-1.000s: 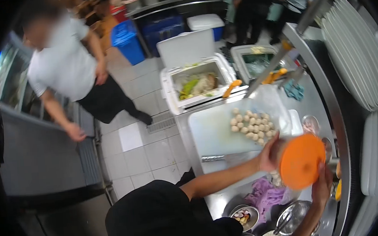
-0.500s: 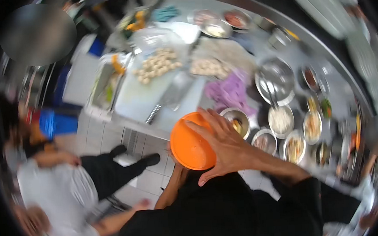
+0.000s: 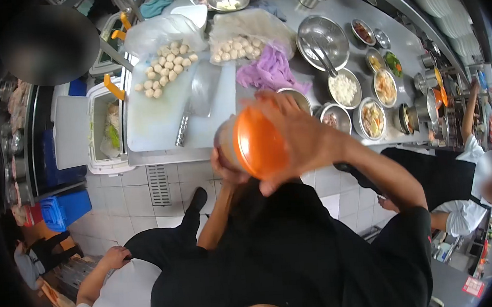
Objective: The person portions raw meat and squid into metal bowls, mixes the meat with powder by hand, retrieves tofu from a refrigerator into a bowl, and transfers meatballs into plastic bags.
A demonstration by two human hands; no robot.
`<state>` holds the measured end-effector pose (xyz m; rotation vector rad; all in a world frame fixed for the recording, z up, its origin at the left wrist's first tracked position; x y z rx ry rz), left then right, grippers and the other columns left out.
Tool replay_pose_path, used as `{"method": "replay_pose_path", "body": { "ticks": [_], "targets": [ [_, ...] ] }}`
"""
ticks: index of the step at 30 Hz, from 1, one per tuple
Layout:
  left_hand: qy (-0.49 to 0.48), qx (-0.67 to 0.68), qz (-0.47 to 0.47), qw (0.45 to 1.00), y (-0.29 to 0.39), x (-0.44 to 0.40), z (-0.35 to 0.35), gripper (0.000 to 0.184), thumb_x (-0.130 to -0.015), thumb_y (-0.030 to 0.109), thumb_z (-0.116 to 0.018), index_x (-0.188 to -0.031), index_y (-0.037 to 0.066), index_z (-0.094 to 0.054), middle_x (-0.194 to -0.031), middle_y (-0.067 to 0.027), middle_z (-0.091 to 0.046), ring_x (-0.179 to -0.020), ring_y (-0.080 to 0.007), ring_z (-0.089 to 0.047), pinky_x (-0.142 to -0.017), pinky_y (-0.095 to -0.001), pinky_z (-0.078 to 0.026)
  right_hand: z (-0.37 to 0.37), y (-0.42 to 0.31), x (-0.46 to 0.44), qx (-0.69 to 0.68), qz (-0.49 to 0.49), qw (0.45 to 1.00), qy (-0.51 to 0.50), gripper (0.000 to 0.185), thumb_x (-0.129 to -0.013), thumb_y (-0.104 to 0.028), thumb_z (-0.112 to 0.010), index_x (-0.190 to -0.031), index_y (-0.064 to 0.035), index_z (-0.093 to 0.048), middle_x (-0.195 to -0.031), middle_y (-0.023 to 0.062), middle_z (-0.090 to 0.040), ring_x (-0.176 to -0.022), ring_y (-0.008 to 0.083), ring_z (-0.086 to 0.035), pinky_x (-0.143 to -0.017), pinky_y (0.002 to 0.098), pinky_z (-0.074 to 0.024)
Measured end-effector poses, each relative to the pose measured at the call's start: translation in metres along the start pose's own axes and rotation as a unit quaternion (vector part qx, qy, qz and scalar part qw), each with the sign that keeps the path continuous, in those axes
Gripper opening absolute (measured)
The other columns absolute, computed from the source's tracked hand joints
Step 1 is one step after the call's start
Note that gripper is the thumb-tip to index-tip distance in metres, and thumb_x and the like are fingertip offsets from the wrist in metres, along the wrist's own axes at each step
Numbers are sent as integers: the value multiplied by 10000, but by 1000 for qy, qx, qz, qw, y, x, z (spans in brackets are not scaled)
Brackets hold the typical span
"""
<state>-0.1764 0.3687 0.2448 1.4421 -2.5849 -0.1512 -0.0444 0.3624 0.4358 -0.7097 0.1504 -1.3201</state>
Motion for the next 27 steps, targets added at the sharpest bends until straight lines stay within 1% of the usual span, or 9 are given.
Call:
{"method": "replay_pose_path", "body": {
  "ticks": [1, 4, 6, 8, 9, 12, 19, 24, 27],
  "targets": [
    [-31, -3, -29, 999, -1, -4, 2, 788, -811, 513, -465, -1406, 49, -235, -1400, -146, -341, -1290, -288, -346, -1067, -437, -275, -2, -1, -5, -21, -24, 999, 21, 1316, -395, -636, -817, -1410, -121, -156, -1397, 251, -191, -1292, 476, -223, -1037, 550, -289],
    [-33, -15, -31, 999, 5, -14, 3, 751, -829, 494, -454, -1406, 62, -240, -1397, -125, -348, -1289, -281, -344, -1068, -438, -269, -8, -6, -21, 81, -34, 995, 55, 1316, -405, -619, -823, -1416, -134, -133, -1402, 248, -184, -1282, 467, -252, -1038, 533, -304],
    [-26, -5, -37, 999, 7, -26, 9, 706, -832, 496, -450, -1376, 75, -291, -1382, -112, -368, -1279, -280, -356, -1060, -450, -280, -4, -2, -35, 124, -41, 988, 77, 1286, -432, -572, -836, -1411, -136, -127, -1380, 246, -211, -1273, 451, -280, -1040, 493, -322],
    [-15, 16, -60, 998, 10, -42, 16, 625, -837, 499, -442, -1316, 102, -392, -1354, -86, -407, -1259, -278, -380, -1044, -475, -302, 2, 0, -48, 45, -32, 995, 84, 1215, -469, -471, -840, -1402, -146, -135, -1346, 235, -250, -1247, 435, -320, -1033, 461, -345],
    [-32, 18, -72, 997, 14, -48, 14, 601, -834, 497, -443, -1309, 131, -404, -1350, -64, -413, -1258, -272, -383, -1044, -477, -303, 4, -1, -52, 46, -44, 994, 88, 1138, -483, -345, -828, -1390, -147, -170, -1320, 224, -275, -1220, 422, -355, -1018, 444, -365],
    [-80, 78, -49, 993, 21, -51, 9, 643, -830, 467, -489, -1348, 107, -359, -1344, -71, -415, -1259, -246, -375, -1033, -453, -309, 5, -9, -59, 86, -16, 990, 111, 1121, -466, -296, -830, -1382, -145, -203, -1315, 219, -284, -1206, 415, -373, -1009, 441, -373],
    [-41, 91, -41, 994, 30, -28, 18, 647, -809, 526, -458, -1323, 139, -392, -1345, -59, -423, -1253, -273, -395, -1019, -483, -339, -9, -29, -69, 87, 2, 993, 76, 1085, -441, -306, -839, -1352, -114, -283, -1291, 244, -311, -1192, 419, -385, -1005, 438, -369],
    [-49, 86, -21, 995, 36, -12, 16, 708, -797, 537, -468, -1334, 85, -371, -1349, -105, -412, -1244, -289, -405, -1020, -486, -335, -19, -41, -62, 108, 33, 991, 75, 1040, -440, -333, -835, -1323, -84, -345, -1274, 248, -331, -1187, 416, -380, -1008, 456, -350],
    [-38, 104, 33, 993, 34, 1, 17, 730, -796, 554, -443, -1349, 87, -351, -1357, -117, -409, -1248, -299, -405, -1015, -480, -355, -22, -57, -53, 147, 54, 987, 47, 1043, -427, -349, -825, -1335, -141, -357, -1292, 235, -316, -1207, 419, -347, -983, 495, -336]
  ]
}}
Point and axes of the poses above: each hand's wrist, its own x-axis away from the middle knuckle, its own z-axis out of the back of the hand, y = z × x, the point moved 2 cm from there along -x, towards the middle knuckle
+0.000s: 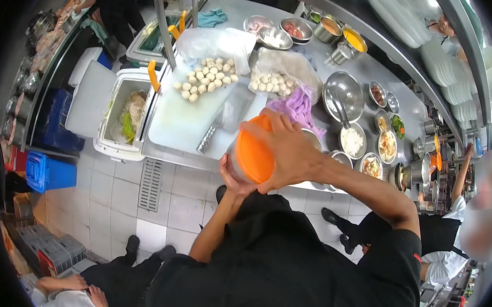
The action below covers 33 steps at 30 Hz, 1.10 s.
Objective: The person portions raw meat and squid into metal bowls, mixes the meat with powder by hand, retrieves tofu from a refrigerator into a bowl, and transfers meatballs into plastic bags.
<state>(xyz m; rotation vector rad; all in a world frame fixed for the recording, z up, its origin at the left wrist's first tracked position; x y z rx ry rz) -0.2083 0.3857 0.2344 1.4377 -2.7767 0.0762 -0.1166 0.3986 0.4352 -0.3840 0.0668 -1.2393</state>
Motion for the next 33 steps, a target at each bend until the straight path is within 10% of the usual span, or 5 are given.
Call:
{"method": "replay_pose_path", "body": {
  "ticks": [12, 19, 23, 27, 33],
  "targets": [
    [3, -31, 142, 989, -1, 31, 41, 654, -881, 485, -383, -1329, 10, -364, -1292, -189, -470, -1164, -310, -494, -961, -444, -431, -8, -35, 31, 163, 212, 940, -211, 969, -432, -345, -823, -1308, -273, -417, -1302, 185, -356, -1217, 410, -332, -919, 562, -323],
    [22, -5, 161, 987, 8, 20, 32, 671, -886, 524, -318, -1320, 20, -405, -1293, -175, -483, -1157, -310, -496, -993, -450, -396, 55, 3, 53, -118, 174, 976, -45, 1052, -424, -342, -849, -1344, -180, -366, -1299, 157, -375, -1222, 354, -364, -996, 486, -312],
    [40, -128, 120, 984, 21, 23, 69, 659, -887, 523, -323, -1318, 31, -410, -1296, -165, -481, -1157, -307, -492, -993, -452, -394, -4, 125, 41, -542, -7, 821, 181, 910, -665, -435, -714, -1384, -62, -300, -1357, 149, -389, -1239, 256, -410, -994, 442, -375],
    [55, -142, 114, 982, 26, 18, 74, 651, -886, 523, -331, -1318, 42, -411, -1297, -154, -480, -1165, -306, -483, -995, -457, -392, -92, 190, -11, -860, 16, 445, 247, 659, -782, -446, -490, -1330, -93, -390, -1343, 125, -426, -1205, 316, -451, -965, 510, -402],
    [76, -151, 79, 982, 30, 8, 75, 638, -885, 522, -342, -1318, 60, -413, -1299, -138, -479, -1177, -304, -470, -998, -463, -388, -156, 205, -98, -831, -104, 513, 186, 579, -840, -477, -527, -1252, -73, -477, -1218, 115, -547, -1065, 269, -561, -904, 430, -455]
  ]
}}
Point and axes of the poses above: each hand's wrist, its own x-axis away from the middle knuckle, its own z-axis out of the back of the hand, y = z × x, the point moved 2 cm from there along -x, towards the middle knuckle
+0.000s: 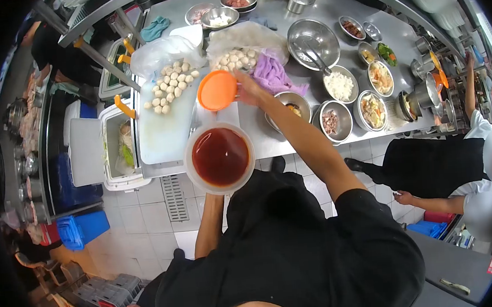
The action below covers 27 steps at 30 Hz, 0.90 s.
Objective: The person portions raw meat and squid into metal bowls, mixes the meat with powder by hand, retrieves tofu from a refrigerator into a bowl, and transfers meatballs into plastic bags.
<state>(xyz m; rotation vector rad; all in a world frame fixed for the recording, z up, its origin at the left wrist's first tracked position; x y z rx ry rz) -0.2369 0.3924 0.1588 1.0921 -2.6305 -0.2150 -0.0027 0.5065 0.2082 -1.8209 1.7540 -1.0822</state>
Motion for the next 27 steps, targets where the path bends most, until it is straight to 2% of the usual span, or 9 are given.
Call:
{"method": "replay_pose_path", "body": {
  "ticks": [2, 3, 6, 10, 19, 22, 24, 26, 27],
  "targets": [
    [10, 6, -20, 1000, 1, -4, -4, 634, -884, 522, -346, -1318, 65, -413, -1299, -133, -479, -1181, -304, -466, -999, -465, -386, 26, -2, -11, 448, -34, 864, 226, 428, -888, -393, -537, -1145, -50, -532, -1003, 52, -620, -811, 168, -614, -655, 292, -499],
    [12, 9, -30, 999, 2, -7, -7, 632, -884, 522, -348, -1318, 68, -414, -1299, -130, -479, -1183, -303, -464, -999, -466, -386, 60, 7, -27, 509, 143, 816, 235, 357, -916, -313, -526, -1138, -33, -524, -944, 60, -613, -738, 143, -593, -604, 274, -472],
    [20, 19, -46, 999, 0, -15, -15, 626, -883, 522, -354, -1318, 77, -415, -1300, -122, -478, -1189, -302, -457, -1001, -470, -383, -27, -78, 80, 329, -33, 942, 60, 328, -929, -280, -515, -1133, -24, -505, -935, 79, -615, -761, 151, -621, -607, 285, -508],
    [19, 20, -37, 999, -15, -44, -30, 618, -882, 522, -361, -1318, 88, -416, -1302, -112, -478, -1197, -301, -449, -1002, -474, -381, -58, -125, 165, 433, -138, 886, -93, 342, -922, -282, -532, -1135, -25, -456, -956, 121, -616, -765, 180, -649, -599, 293, -540],
    [-81, 83, 137, 984, -99, -140, -157, 625, -871, 557, -386, -1339, 143, -396, -1359, -88, -422, -1241, -307, -402, -1014, -528, -341, 24, -221, 205, 314, -148, 935, 68, 231, -821, -109, -562, -957, 51, -467, -841, 208, -624, -660, 269, -670, -587, 306, -581],
    [-87, 0, 148, 985, -135, -194, -196, 638, -857, 574, -431, -1331, 147, -408, -1391, -77, -392, -1248, -306, -396, -1039, -505, -307, 80, -279, 204, 259, -113, 947, 151, 603, -810, -55, -517, -1296, 123, -209, -948, 259, -600, -686, 330, -662, -629, 362, -586],
    [100, -90, 78, 988, -156, -237, -181, 506, -885, 429, -502, -1265, 96, -467, -1261, -61, -498, -1091, -228, -514, -844, -364, -444, 123, -317, 196, 266, -104, 949, 134, 737, -817, -42, -489, -1361, 104, -14, -977, 264, -588, -707, 357, -656, -638, 382, -582],
    [95, -212, -63, 971, -147, -241, -181, 433, -894, 377, -519, -1215, 87, -504, -1170, -51, -544, -963, -181, -557, -760, -302, -438, 164, -354, 188, 297, -70, 941, 146, 510, -884, -100, -416, -1325, 76, -230, -927, 211, -616, -730, 330, -662, -649, 367, -576],
    [115, -207, -85, 968, -136, -238, -177, 433, -894, 377, -519, -1215, 87, -504, -1170, -51, -544, -963, -181, -557, -760, -302, -438, 177, -371, 181, 293, -39, 940, 172, 120, -838, -67, -469, -934, 5, -470, -1006, 242, -612, -671, 300, -658, -625, 322, -585]
  ]
}}
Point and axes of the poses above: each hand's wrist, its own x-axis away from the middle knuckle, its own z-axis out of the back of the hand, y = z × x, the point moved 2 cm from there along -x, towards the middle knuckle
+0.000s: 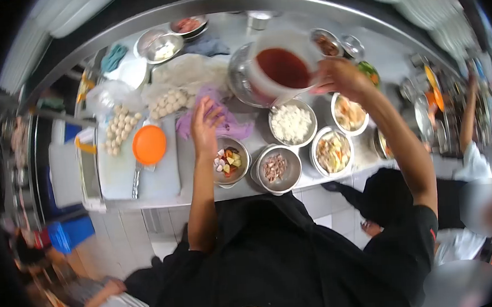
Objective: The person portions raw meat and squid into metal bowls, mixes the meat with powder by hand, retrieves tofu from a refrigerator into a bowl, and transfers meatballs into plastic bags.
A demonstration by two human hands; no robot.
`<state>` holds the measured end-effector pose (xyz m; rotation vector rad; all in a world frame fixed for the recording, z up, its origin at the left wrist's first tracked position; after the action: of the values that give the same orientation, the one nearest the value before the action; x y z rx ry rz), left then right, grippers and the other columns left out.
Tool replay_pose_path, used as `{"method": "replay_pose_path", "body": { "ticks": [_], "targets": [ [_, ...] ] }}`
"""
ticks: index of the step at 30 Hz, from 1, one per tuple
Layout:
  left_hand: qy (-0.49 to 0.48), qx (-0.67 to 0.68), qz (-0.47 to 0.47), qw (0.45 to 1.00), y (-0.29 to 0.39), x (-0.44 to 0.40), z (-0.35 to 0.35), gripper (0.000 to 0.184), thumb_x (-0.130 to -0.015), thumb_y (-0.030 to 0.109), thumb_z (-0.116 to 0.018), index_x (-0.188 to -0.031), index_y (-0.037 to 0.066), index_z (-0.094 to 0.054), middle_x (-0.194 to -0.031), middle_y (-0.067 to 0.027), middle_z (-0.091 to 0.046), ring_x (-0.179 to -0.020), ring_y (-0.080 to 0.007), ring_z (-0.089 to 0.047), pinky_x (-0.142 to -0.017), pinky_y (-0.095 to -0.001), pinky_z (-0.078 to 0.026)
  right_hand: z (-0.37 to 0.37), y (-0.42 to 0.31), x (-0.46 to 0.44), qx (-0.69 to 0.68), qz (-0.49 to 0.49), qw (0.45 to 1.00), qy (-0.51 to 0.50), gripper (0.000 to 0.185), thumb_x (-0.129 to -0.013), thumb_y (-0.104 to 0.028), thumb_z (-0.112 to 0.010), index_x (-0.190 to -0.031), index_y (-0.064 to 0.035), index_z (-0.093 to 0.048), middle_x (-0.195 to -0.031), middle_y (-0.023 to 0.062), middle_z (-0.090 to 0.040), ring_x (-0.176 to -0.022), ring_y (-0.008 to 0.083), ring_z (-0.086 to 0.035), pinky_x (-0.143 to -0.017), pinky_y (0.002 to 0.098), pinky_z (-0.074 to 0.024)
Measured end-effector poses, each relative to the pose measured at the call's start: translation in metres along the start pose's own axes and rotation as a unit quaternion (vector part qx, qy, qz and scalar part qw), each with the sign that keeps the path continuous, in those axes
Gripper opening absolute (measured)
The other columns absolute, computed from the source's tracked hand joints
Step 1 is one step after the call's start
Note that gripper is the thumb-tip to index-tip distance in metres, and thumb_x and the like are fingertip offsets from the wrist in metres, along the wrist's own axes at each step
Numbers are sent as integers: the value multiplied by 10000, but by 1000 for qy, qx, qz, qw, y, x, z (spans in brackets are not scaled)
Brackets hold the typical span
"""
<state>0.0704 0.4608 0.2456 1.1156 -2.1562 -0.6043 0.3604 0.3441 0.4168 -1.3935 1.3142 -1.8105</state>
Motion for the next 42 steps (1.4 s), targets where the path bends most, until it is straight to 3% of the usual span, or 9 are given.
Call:
{"method": "replay_pose_path", "body": {
  "ticks": [4, 9, 15, 19, 26, 31, 33, 36, 42],
  "targets": [
    [229, -206, -196, 931, 39, 40, 77, 343, -881, 325, -559, -1120, 78, -565, -1033, -43, -597, -798, -134, -584, -710, -268, -448, 95, -21, -93, 28, -2, 996, -90, 159, -884, -123, -458, -955, 12, -505, -918, 200, -635, -781, 267, -661, -749, 323, -572],
    [408, -285, -243, 833, 65, 144, 125, 288, -875, 291, -555, -1073, 85, -596, -972, -35, -602, -708, -101, -541, -629, -237, -412, 174, -4, -229, 16, 148, 980, -132, 311, -922, -259, -510, -1091, 2, -535, -971, 173, -633, -853, 285, -658, -782, 352, -570],
    [543, -195, -169, 799, 27, 203, 168, 273, -874, 272, -551, -1064, 83, -602, -929, -23, -605, -679, -90, -517, -535, -196, -372, 199, 27, -338, -27, 111, 988, -106, 340, -919, -209, -516, -1189, -3, -503, -1034, 179, -607, -912, 273, -635, -812, 344, -550],
    [412, -345, -205, 818, 20, 184, 194, 312, -861, 297, -579, -1030, 37, -615, -874, -49, -637, -595, -89, -536, -488, -202, -381, 193, 51, -375, -15, 98, 991, -89, 338, -924, -203, -498, -1194, 1, -499, -1064, 178, -592, -931, 266, -623, -821, 334, -541],
    [442, -506, 1, 740, 72, 99, 190, 462, -859, 472, -510, -889, 38, -664, -679, -116, -657, -581, -192, -609, -521, -296, -457, 196, 69, -406, 2, 106, 992, -66, 337, -933, -192, -468, -1204, 7, -491, -1115, 176, -565, -964, 253, -603, -835, 318, -525],
    [485, -724, -34, 489, 116, 57, 198, 469, -845, 482, -479, -925, 43, -623, -801, -180, -663, -803, -357, -641, -720, -439, -490, 213, 70, -395, 65, 136, 985, -79, 337, -939, -184, -446, -1210, 12, -486, -1152, 175, -546, -987, 244, -588, -845, 306, -514],
    [457, -757, -23, 467, 130, 45, 207, 473, -838, 486, -483, -938, 43, -614, -841, -186, -660, -826, -351, -639, -736, -444, -489, 235, 71, -383, 180, 223, 948, -138, 337, -942, -181, -438, -1213, 14, -484, -1167, 175, -539, -996, 241, -583, -849, 301, -510],
    [381, -821, 61, 422, 146, 15, 228, 453, -820, 465, -506, -960, 47, -613, -921, -188, -653, -870, -337, -636, -771, -447, -494, 147, 28, -266, 101, 5, 993, 56, 335, -945, -249, -414, -1192, -50, -521, -1088, 131, -602, -871, 167, -616, -651, 245, -518],
    [361, -833, -11, 420, 160, 3, 247, 264, -775, 288, -548, -782, 47, -657, -794, -169, -663, -757, -337, -651, -663, -434, -517, -18, 22, -138, 153, 166, 969, -104, 291, -927, -282, -501, -1120, -63, -514, -944, 87, -651, -716, 122, -620, -592, 231, -483]
  ]
}}
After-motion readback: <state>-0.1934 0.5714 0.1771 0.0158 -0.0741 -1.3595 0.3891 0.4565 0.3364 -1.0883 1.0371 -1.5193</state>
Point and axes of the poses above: each hand's wrist, its own x-axis away from the middle knuckle, its own z-axis out of the back of the hand, y = z × x, the point moved 2 cm from there along -x, towards the middle knuckle
